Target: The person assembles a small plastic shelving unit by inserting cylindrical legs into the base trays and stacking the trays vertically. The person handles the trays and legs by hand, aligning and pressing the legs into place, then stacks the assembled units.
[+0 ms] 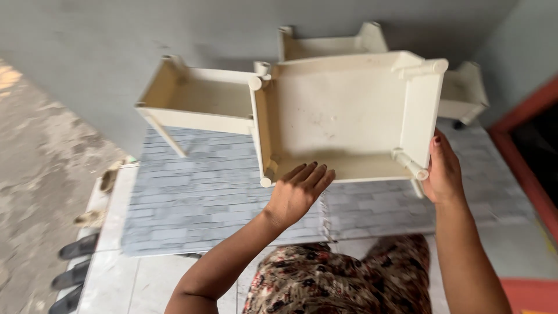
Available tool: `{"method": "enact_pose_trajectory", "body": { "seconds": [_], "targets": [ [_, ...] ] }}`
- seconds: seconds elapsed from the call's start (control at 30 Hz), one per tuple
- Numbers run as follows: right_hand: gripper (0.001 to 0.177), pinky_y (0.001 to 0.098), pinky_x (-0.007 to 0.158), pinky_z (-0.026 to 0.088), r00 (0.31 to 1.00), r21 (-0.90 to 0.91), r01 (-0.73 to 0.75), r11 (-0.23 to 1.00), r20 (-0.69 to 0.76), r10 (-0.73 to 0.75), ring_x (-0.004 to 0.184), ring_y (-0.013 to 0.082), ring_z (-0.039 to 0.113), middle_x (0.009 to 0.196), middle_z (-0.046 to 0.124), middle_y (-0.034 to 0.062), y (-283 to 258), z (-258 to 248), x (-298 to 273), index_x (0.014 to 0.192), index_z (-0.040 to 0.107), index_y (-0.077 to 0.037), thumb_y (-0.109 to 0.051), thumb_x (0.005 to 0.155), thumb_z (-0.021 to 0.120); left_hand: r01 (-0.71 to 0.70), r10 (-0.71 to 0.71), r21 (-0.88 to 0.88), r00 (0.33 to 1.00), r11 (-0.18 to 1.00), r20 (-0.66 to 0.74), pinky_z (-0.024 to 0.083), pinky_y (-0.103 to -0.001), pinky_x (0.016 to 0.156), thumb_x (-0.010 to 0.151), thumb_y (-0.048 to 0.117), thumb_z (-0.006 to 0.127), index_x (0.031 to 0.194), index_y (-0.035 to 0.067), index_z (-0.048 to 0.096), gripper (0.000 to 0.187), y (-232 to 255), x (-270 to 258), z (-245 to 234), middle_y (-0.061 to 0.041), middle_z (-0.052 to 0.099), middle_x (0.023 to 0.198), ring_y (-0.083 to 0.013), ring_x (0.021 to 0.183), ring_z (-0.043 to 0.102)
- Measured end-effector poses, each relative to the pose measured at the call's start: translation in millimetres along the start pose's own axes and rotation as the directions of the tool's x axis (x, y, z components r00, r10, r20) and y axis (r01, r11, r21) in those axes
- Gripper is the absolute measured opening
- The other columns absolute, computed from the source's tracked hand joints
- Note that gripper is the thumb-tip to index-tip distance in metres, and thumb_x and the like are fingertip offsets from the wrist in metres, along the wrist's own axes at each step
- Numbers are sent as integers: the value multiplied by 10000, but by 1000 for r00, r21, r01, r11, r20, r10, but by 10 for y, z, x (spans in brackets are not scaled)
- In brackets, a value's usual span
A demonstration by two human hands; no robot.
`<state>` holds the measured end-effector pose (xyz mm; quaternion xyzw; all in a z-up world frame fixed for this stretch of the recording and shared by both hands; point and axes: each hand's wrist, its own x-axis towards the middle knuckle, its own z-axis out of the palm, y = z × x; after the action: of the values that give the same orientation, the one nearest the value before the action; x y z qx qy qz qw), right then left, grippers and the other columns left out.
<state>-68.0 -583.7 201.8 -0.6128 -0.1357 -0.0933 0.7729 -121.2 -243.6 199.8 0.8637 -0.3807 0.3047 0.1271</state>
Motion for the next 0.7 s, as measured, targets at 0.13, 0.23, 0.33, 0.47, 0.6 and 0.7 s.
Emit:
{"method": "enact_pose_trajectory", "body": {
  "seconds": [0.13,0.23,0.33,0.47,0.6,0.7],
  "targets": [
    [595,382,1132,437,990,-136,-62,989,-138,43,1345,235,529,1478,554,145,167,-544,-499,1514,461,40,-403,1120,501,-44,47,-108,998,993,32,582,-383,979,839,-8,673,1292,85,644,463,306,14,395,-91,697,1274,-282,1169,691],
    [570,396,1147,444,951,-240,-207,949,-278,137,1383,252,522,1466,571,154,383,-779,-761,1490,488,2,-363,1055,522,14,9,-181,992,983,123,605,-333,885,835,-9,680,1251,111,658,433,482,-71,664,-65,707,1265,-258,1165,700],
    [557,411,1181,384,903,-219,-335,917,-353,245,1434,250,466,1513,524,155,615,-873,-833,1470,492,-20,-342,1022,566,102,-33,-246,963,964,268,628,-322,763,890,7,670,1235,112,674,361,566,-167,899,-39,735,1179,-211,1021,733],
    [584,460,1063,450,827,-219,-530,819,-348,442,1341,250,500,1497,521,115,798,-858,-857,1493,501,-92,-411,1004,521,585,-273,-318,705,746,655,605,-277,532,1060,268,563,1240,52,646,293,604,-138,1192,-88,717,1186,-188,807,747],
    [639,471,918,577,798,-178,-574,799,-338,498,1186,262,604,1386,588,125,790,-874,-747,1482,518,-105,-481,965,515,420,-225,-291,822,860,523,587,-288,518,990,65,518,1291,97,679,342,489,-140,1194,-109,756,1091,-203,687,740],
    [655,423,921,582,856,-207,-491,846,-296,424,1176,218,610,1366,598,112,749,-890,-683,1475,527,-89,-535,1000,460,349,-190,-268,857,898,480,594,-324,528,903,-83,514,1339,128,673,509,437,-76,1129,-110,769,1041,-227,658,725]
  ]
}}
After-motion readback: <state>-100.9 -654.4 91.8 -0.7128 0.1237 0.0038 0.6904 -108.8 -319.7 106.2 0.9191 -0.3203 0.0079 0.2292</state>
